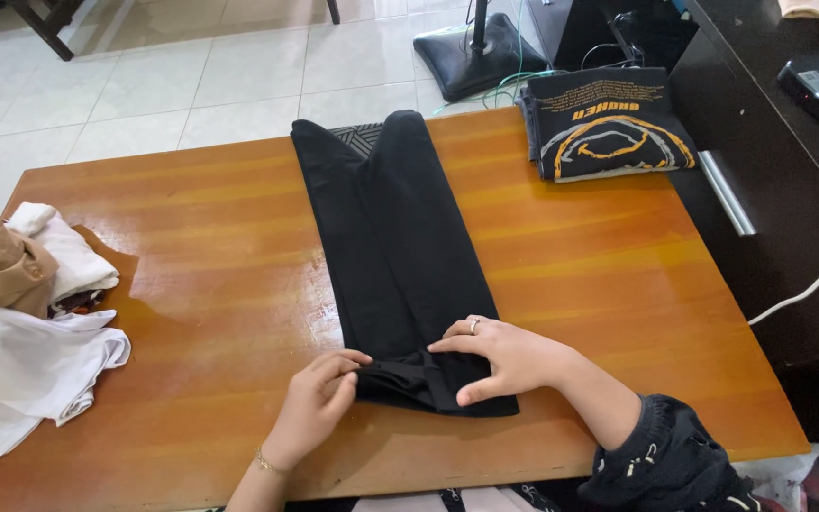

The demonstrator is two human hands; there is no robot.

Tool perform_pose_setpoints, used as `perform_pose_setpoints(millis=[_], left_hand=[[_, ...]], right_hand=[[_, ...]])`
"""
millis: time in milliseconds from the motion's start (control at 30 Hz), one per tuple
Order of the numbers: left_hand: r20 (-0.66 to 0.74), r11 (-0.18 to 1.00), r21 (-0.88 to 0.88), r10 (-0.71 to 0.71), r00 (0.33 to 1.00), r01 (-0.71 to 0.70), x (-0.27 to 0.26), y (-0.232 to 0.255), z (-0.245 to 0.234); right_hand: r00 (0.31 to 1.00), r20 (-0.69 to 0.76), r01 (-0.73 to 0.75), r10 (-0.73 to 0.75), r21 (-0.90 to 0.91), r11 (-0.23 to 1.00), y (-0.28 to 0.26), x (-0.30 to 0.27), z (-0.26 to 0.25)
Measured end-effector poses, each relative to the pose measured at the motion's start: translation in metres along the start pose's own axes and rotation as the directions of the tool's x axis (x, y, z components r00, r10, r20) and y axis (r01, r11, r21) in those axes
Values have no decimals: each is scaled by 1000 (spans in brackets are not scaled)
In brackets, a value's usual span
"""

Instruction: The person folds a black long-sleeve shirt, then a white long-sleeve shirt, and finally a white button-up shirt on a wooden table. Each item is smoothed, folded into a compact rectangle, and placed on a growing stack. The person also buttons the white shirt before folding it.

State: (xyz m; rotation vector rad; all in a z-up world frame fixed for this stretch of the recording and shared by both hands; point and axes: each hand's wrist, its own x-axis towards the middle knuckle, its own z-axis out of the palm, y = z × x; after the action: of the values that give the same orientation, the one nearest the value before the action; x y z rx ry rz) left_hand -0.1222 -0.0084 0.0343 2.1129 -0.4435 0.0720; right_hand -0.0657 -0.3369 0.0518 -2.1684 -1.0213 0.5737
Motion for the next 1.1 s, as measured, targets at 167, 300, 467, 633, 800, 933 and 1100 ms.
perform_pose_setpoints(millis=[167,300,467,633,800,933,1100], left_hand=[[-52,970,-148,-205,977,195,-4,-26,-1],[-52,856,-241,-482,875,457,-2,-29,-7],[5,707,-451,-608,794,545,3,-19,-5],[-48,983,-86,-170,984,165,-13,-20,2],[192,917,270,247,950,-293,-25,21,3],[118,854,387,328,937,-348,-34,11,10],[125,781,464,409,904,-418,-37,0,8]], right_hand=[[985,45,169,-167,-38,985,-9,1,4],[991,122,80,-61,-161,984,-23,3,7],[991,19,130,-129,-221,967,-17,9,18],[937,-145,261,-317,-312,914,2,13,31],[955,-180,205,-237,-181,962,1,13,26],[967,-175,162,-183,-128,979,1,13,24],[973,-161,157,-166,-67,985,-3,10,20]])
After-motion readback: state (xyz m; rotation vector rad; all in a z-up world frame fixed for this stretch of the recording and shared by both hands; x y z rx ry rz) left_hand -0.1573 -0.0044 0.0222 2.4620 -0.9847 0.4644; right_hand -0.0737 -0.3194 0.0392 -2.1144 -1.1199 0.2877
